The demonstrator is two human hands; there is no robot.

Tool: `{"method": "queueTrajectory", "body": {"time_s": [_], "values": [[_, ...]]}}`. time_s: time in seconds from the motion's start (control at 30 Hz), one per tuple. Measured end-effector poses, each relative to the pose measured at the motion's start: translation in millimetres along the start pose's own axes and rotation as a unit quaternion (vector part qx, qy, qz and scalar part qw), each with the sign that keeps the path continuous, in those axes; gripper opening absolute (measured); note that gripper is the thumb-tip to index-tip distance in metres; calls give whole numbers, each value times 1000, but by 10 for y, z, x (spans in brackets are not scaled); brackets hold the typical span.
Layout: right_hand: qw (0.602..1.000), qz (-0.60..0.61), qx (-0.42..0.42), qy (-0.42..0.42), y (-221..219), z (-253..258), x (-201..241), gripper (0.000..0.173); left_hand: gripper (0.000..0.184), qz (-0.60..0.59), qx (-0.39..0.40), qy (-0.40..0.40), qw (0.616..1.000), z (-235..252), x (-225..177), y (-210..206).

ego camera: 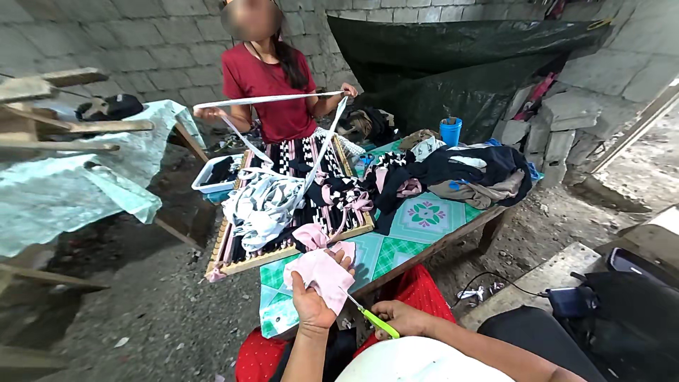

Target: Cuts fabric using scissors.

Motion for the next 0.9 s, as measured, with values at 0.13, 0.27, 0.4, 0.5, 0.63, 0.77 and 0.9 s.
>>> {"method": "queueTrajectory", "body": {"time_s": [0.13,0.27,0.4,0.5,0.63,0.77,0.9], "values": [[1000,5,-6,-8,3,0,-13,51,100,2,-7,0,1000,1,-2,22],[1000,-9,-5,4,13,11,-34,46,99,-1,-10,2,1000,4,11,41],[999,-40,-10,-1,17,12,-39,42,100,-6,-14,1,1000,-3,21,36],[998,-51,-18,-4,21,5,-37,39,99,-10,-13,3,1000,-2,36,33],[998,-63,-10,3,21,-26,-6,36,100,-9,-1,8,1000,-4,68,24],[1000,-8,9,10,31,-44,-28,43,101,2,-17,14,1000,-21,139,50],[1000,23,-6,10,36,-63,-16,43,96,6,-41,19,999,-40,231,99]]}}
Point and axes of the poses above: each hand's wrist, its own z-axis towards the middle knuckle, its own y-axis out of the back of the hand, x = y × z, the point moved 10 cm from there along z, towards the middle knuckle, and after that the axes turned 3 degrees about -z, right-handed, at the moved point
